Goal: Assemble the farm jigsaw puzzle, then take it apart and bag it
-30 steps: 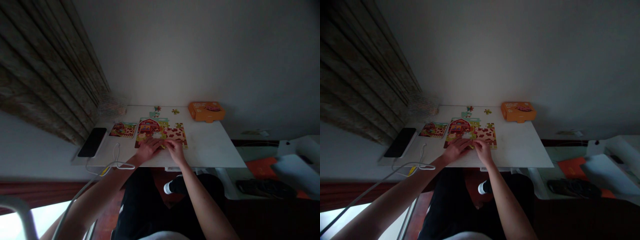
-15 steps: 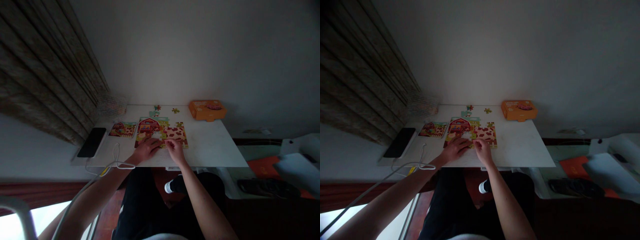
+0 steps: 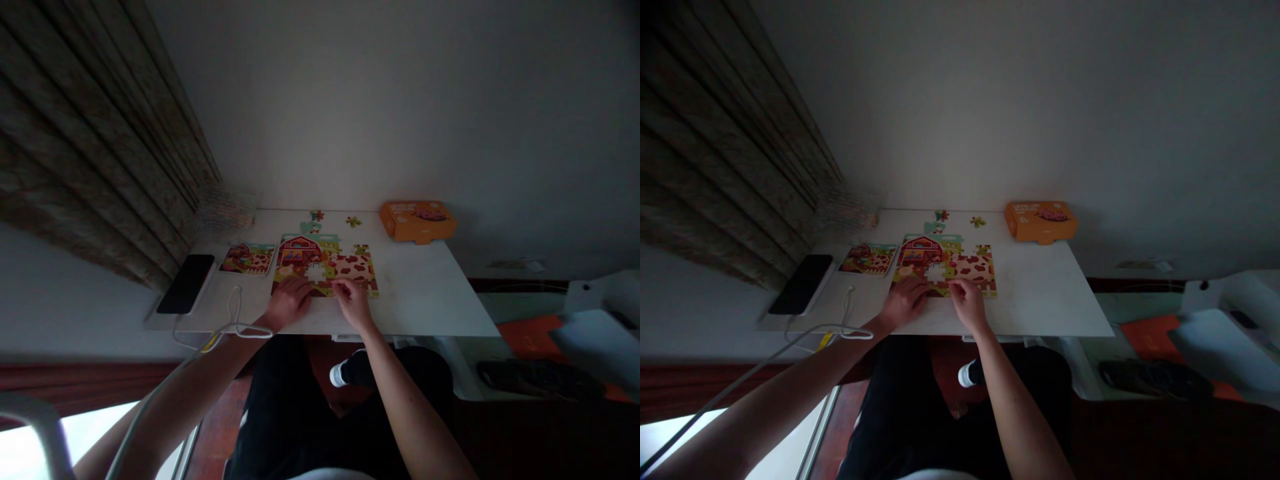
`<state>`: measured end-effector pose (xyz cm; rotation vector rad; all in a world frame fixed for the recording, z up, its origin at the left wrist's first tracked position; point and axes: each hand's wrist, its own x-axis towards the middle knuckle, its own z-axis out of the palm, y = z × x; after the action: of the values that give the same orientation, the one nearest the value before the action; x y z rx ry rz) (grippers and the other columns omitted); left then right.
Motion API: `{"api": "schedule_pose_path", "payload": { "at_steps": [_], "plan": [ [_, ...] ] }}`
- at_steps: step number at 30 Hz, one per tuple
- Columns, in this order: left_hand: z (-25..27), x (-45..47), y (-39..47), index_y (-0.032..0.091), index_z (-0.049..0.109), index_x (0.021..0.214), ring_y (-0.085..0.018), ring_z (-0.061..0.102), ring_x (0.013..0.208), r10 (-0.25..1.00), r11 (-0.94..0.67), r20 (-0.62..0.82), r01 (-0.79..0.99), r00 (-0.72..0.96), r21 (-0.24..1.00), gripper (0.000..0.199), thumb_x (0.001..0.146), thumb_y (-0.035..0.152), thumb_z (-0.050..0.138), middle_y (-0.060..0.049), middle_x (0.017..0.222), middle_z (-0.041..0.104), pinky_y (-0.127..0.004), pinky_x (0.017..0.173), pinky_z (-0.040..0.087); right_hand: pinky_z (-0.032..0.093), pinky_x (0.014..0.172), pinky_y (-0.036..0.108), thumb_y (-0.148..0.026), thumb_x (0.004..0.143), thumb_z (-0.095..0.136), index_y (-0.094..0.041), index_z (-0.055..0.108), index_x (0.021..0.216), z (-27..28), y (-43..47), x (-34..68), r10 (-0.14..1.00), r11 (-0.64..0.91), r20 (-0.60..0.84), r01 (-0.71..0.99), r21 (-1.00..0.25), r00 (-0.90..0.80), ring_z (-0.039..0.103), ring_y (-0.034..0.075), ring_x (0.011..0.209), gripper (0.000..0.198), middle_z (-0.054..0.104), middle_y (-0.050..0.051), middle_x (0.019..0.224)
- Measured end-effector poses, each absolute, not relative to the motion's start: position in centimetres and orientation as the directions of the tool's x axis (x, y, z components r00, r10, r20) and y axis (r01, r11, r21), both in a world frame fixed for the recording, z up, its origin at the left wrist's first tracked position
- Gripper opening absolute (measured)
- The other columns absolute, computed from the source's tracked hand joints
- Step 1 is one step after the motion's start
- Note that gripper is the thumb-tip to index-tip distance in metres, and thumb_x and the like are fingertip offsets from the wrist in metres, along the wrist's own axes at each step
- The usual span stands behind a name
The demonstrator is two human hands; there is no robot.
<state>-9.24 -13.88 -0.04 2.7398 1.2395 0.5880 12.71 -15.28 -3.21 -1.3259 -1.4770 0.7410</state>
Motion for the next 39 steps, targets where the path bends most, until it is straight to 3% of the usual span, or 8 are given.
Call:
{"api": "schedule_pose_path", "payload": {
  "at_steps": [4, 8, 13, 22, 30, 39],
  "plan": [
    [-0.1, -9.4, -13.9, 0.016, 0.071, 0.098, -0.028, 0.066, 0.098, 0.821, -0.554, 0.29, 0.809, 0.492, 0.194, 0.029, 0.093, 0.007, 0.044, -0.012, 0.096, 0.072, -0.043, 0.093, 0.052, 0.055, 0.079, 0.037, -0.034, 0.097, 0.055, -0.024, 0.075, 0.098, -2.9, -15.5, 12.4, 0.948, 0.275, 0.319, 0.478, -0.834, 0.013, 0.069, 0.024, 0.085, 0.023, 0.077, 0.008, 0.094],
    [-0.9, -8.8, -13.2, 0.015, 0.067, 0.118, -0.032, 0.064, 0.114, 0.879, -0.433, 0.301, 0.884, 0.371, 0.176, 0.03, 0.095, 0.014, 0.048, -0.016, 0.117, 0.071, -0.047, 0.102, 0.05, 0.045, 0.105, 0.048, -0.028, 0.098, 0.059, -0.025, 0.074, 0.114, -2.0, -16.1, 11.5, 0.881, 0.463, 0.388, 0.671, -0.58, -0.272, 0.061, 0.028, 0.117, 0.022, 0.074, 0.009, 0.119],
    [-1.7, -8.4, -12.8, 0.017, 0.06, 0.132, -0.03, 0.056, 0.132, 0.889, -0.414, 0.295, 0.89, 0.35, 0.191, 0.037, 0.1, 0.019, 0.042, -0.015, 0.135, 0.066, -0.054, 0.12, 0.034, 0.039, 0.109, 0.052, -0.026, 0.099, 0.06, -0.027, 0.072, 0.122, -1.7, -16.4, 10.9, 0.85, 0.524, 0.318, 0.742, -0.418, -0.421, 0.055, 0.029, 0.127, 0.026, 0.07, 0.007, 0.133],
    [-2.0, -8.5, -12.5, 0.02, 0.063, 0.126, -0.027, 0.055, 0.134, 0.893, -0.429, 0.255, 0.871, 0.37, 0.241, 0.034, 0.104, 0.024, 0.038, -0.013, 0.136, 0.065, -0.057, 0.122, 0.028, 0.037, 0.111, 0.052, -0.027, 0.1, 0.06, -0.027, 0.073, 0.12, -1.4, -16.4, 10.9, 0.871, 0.489, 0.28, 0.755, -0.436, -0.403, 0.055, 0.028, 0.129, 0.024, 0.07, 0.005, 0.134],
    [-2.0, -8.4, -12.6, 0.021, 0.059, 0.138, -0.029, 0.044, 0.146, 0.905, -0.408, 0.206, 0.896, 0.372, 0.176, 0.041, 0.104, 0.026, 0.036, -0.012, 0.152, 0.055, -0.059, 0.123, 0.026, 0.039, 0.11, 0.053, -0.025, 0.097, 0.064, -0.026, 0.073, 0.119, -1.6, -16.3, 11.0, 0.871, 0.49, 0.298, 0.734, -0.47, -0.391, 0.056, 0.029, 0.129, 0.024, 0.07, 0.006, 0.133],
    [-2.0, -8.3, -12.7, 0.02, 0.062, 0.138, -0.029, 0.047, 0.144, 0.901, -0.409, 0.222, 0.901, 0.374, 0.146, 0.042, 0.104, 0.026, 0.036, -0.012, 0.15, 0.057, -0.06, 0.124, 0.026, 0.047, 0.103, 0.046, -0.023, 0.094, 0.067, -0.025, 0.076, 0.1, -2.2, -15.5, 11.4, 0.886, 0.46, 0.36, 0.644, -0.611, -0.292, 0.065, 0.025, 0.114, 0.011, 0.075, 0.007, 0.117]
  ]
}}
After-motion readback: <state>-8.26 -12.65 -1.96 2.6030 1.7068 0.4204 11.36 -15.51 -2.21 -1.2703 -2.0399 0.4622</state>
